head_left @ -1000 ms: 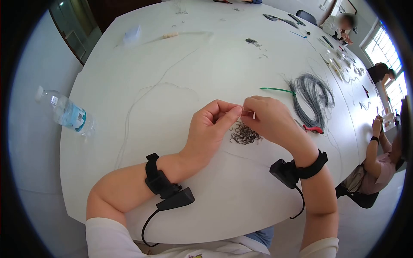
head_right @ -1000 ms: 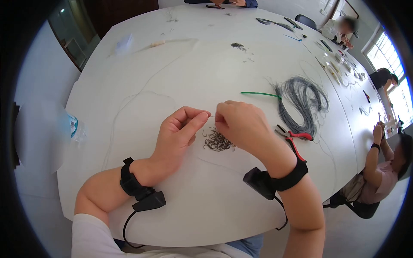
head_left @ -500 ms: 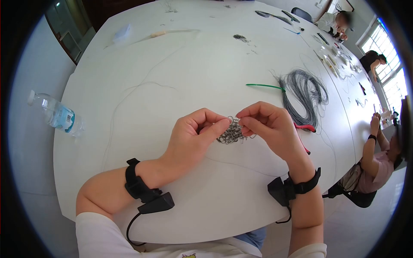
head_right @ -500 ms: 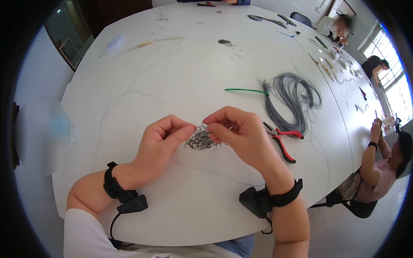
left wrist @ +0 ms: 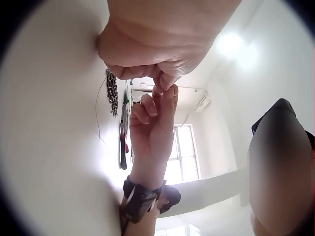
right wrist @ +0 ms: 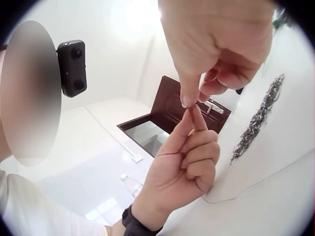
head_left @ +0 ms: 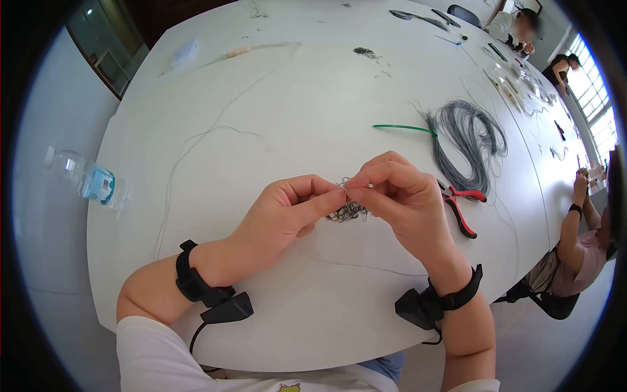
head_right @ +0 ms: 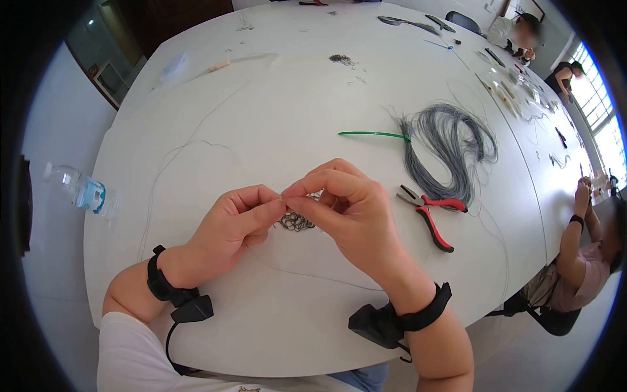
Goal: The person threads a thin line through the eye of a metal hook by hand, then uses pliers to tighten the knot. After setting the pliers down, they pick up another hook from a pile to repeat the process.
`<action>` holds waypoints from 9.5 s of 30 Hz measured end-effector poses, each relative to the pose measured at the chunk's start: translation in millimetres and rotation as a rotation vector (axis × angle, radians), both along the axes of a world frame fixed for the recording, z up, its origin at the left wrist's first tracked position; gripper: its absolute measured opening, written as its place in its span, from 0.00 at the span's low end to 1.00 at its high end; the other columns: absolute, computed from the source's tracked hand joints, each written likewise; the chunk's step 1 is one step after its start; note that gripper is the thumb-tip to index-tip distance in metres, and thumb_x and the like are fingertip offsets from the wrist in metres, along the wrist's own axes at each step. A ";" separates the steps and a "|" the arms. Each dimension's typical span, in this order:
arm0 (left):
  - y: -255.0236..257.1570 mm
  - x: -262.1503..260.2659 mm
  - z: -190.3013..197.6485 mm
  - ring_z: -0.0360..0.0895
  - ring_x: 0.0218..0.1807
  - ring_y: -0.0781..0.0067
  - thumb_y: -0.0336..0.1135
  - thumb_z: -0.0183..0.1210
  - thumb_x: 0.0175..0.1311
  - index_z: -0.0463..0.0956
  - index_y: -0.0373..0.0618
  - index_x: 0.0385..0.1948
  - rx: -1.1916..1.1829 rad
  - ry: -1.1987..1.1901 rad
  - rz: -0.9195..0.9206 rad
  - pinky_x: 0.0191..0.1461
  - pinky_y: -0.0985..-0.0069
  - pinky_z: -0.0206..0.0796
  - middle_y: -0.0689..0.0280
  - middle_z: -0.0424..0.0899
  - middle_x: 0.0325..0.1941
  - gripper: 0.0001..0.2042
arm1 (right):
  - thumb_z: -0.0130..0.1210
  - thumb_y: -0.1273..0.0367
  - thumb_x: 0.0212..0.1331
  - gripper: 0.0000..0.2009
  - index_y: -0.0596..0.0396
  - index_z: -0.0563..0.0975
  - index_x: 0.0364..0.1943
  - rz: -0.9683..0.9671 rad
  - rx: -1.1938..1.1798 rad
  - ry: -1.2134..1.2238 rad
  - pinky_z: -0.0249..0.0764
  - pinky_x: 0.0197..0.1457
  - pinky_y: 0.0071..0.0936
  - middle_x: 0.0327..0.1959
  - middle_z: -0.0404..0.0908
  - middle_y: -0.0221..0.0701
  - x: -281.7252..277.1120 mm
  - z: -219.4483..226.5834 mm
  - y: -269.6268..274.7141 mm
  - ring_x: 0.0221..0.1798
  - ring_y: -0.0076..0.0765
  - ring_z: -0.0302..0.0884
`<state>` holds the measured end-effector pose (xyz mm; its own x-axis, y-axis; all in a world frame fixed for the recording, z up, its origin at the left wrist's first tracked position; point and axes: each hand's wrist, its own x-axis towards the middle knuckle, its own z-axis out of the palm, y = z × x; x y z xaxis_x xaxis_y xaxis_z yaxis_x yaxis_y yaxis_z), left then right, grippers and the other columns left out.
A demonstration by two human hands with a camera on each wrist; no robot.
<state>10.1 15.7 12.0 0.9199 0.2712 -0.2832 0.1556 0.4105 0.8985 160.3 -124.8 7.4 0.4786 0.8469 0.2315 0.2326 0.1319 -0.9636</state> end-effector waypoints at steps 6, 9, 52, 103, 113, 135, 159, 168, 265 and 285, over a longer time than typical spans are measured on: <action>-2.1 0.4 1.5 0.53 0.22 0.92 0.37 0.60 0.71 0.79 0.46 0.38 -0.005 0.013 0.058 0.25 0.87 0.44 0.80 0.74 0.27 0.06 | 0.65 0.76 0.55 0.04 0.53 0.85 0.34 -0.117 -0.012 -0.422 0.65 0.25 0.17 0.30 0.79 0.26 1.5 16.9 -4.1 0.23 0.17 0.70; -4.1 0.7 -7.2 0.55 0.24 0.93 0.37 0.60 0.71 0.79 0.45 0.37 0.188 -0.065 0.074 0.26 0.88 0.46 0.79 0.77 0.30 0.06 | 0.66 0.76 0.53 0.04 0.53 0.83 0.32 -0.154 -0.021 -0.536 0.66 0.24 0.19 0.28 0.79 0.26 -0.6 24.8 -6.3 0.21 0.20 0.72; -5.9 -0.9 -5.6 0.63 0.31 0.89 0.36 0.59 0.71 0.82 0.42 0.42 0.123 -0.033 0.095 0.36 0.85 0.55 0.76 0.80 0.33 0.09 | 0.61 0.76 0.57 0.05 0.55 0.75 0.30 -0.178 -0.074 -0.688 0.71 0.25 0.30 0.26 0.79 0.33 -21.8 12.8 -4.0 0.21 0.38 0.76; -6.7 -1.6 -6.1 0.64 0.29 0.93 0.30 0.62 0.69 0.78 0.41 0.36 0.379 -0.117 0.109 0.36 0.89 0.59 0.79 0.73 0.25 0.04 | 0.63 0.75 0.53 0.05 0.51 0.76 0.27 -0.169 0.008 -0.841 0.68 0.24 0.32 0.23 0.76 0.28 -15.8 17.5 -7.1 0.24 0.38 0.76; -16.1 -1.7 -12.8 0.56 0.26 0.93 0.30 0.63 0.67 0.79 0.41 0.34 0.368 -0.062 0.062 0.31 0.89 0.52 0.83 0.63 0.21 0.04 | 0.61 0.73 0.56 0.04 0.60 0.80 0.31 -0.549 -0.517 -0.700 0.76 0.35 0.30 0.28 0.84 0.38 49.6 70.2 -86.4 0.30 0.40 0.83; -13.3 -5.5 -7.8 0.58 0.28 0.92 0.32 0.62 0.67 0.80 0.43 0.35 0.309 -0.078 -0.070 0.35 0.87 0.54 0.82 0.67 0.23 0.04 | 0.59 0.70 0.60 0.08 0.62 0.78 0.30 -0.500 -0.572 -0.507 0.73 0.35 0.32 0.27 0.81 0.40 49.2 43.6 -94.7 0.28 0.40 0.79; -17.0 -3.3 -14.8 0.54 0.24 0.92 0.28 0.63 0.65 0.79 0.48 0.35 0.534 -0.346 -0.074 0.35 0.88 0.55 0.69 0.77 0.51 0.02 | 0.53 0.74 0.69 0.03 0.60 0.73 0.38 0.027 -0.370 0.116 0.80 0.41 0.20 0.38 0.85 0.32 10.7 52.9 -78.1 0.38 0.23 0.84; -14.5 -4.9 -13.4 0.55 0.23 0.94 0.30 0.63 0.67 0.80 0.46 0.36 0.490 -0.144 -0.201 0.28 0.89 0.50 0.79 0.75 0.29 0.02 | 0.56 0.75 0.67 0.04 0.62 0.73 0.37 0.091 -0.410 0.094 0.81 0.41 0.21 0.36 0.84 0.33 7.5 52.9 -82.2 0.39 0.25 0.85; -6.8 -1.0 -9.2 0.76 0.39 0.88 0.32 0.61 0.70 0.79 0.39 0.40 0.297 -0.127 0.061 0.44 0.87 0.68 0.70 0.85 0.38 0.06 | 0.64 0.75 0.49 0.07 0.54 0.76 0.28 -0.023 0.113 -0.862 0.72 0.29 0.32 0.25 0.75 0.29 1.2 13.1 -13.6 0.27 0.36 0.75; -8.2 -2.5 0.2 0.58 0.23 0.95 0.27 0.62 0.67 0.79 0.43 0.33 0.721 -0.081 0.046 0.27 0.89 0.49 0.82 0.72 0.23 0.02 | 0.63 0.74 0.50 0.07 0.54 0.74 0.30 -0.008 0.128 -0.965 0.73 0.30 0.31 0.25 0.74 0.28 1.7 11.2 -15.3 0.29 0.35 0.75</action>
<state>7.6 7.4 12.2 0.9138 0.4032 0.0492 0.0736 -0.2834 0.9562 162.0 -140.0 18.6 0.0405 0.7857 0.6173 0.9164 0.2170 -0.3363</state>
